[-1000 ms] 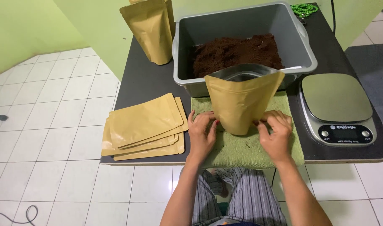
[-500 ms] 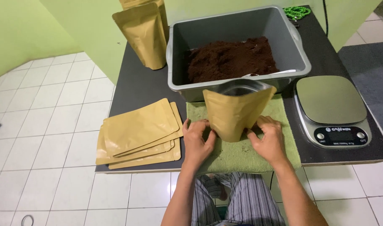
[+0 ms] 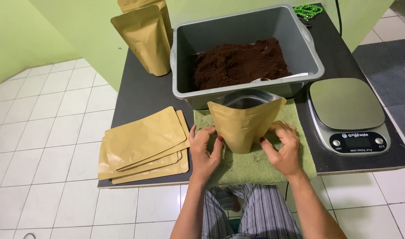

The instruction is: Filling paper coffee bags with ground coffee using a small spoon and a digital scale for weight measurement.

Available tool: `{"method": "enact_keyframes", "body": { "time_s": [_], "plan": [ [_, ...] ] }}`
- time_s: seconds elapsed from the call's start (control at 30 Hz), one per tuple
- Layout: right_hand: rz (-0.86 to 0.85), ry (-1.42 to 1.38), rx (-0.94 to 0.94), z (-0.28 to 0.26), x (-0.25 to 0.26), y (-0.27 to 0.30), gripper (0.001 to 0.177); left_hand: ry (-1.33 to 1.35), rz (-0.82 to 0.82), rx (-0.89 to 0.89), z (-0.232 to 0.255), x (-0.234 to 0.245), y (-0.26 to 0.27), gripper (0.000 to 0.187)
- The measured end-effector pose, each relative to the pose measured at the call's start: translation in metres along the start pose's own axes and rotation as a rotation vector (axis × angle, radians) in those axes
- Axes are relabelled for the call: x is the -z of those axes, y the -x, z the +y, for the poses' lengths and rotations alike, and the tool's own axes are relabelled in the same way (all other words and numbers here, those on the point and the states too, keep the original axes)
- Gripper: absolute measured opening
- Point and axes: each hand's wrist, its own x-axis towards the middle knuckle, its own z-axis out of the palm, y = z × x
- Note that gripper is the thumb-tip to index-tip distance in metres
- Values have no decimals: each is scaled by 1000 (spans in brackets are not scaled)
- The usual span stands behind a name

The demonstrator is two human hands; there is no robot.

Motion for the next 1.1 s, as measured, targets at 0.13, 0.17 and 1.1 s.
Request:
{"method": "enact_keyframes", "body": {
  "time_s": [0.13,0.17,1.1],
  "plan": [
    [22,-39,-8,1,-2,3,17,-5,-10,11,3,1,0,15],
    [66,-39,-29,4,0,5,16,-8,-1,13,3,1,1,15],
    [-600,939,202,110,39,-258,8,-93,-60,140,18,-3,-10,11]
  ]
}}
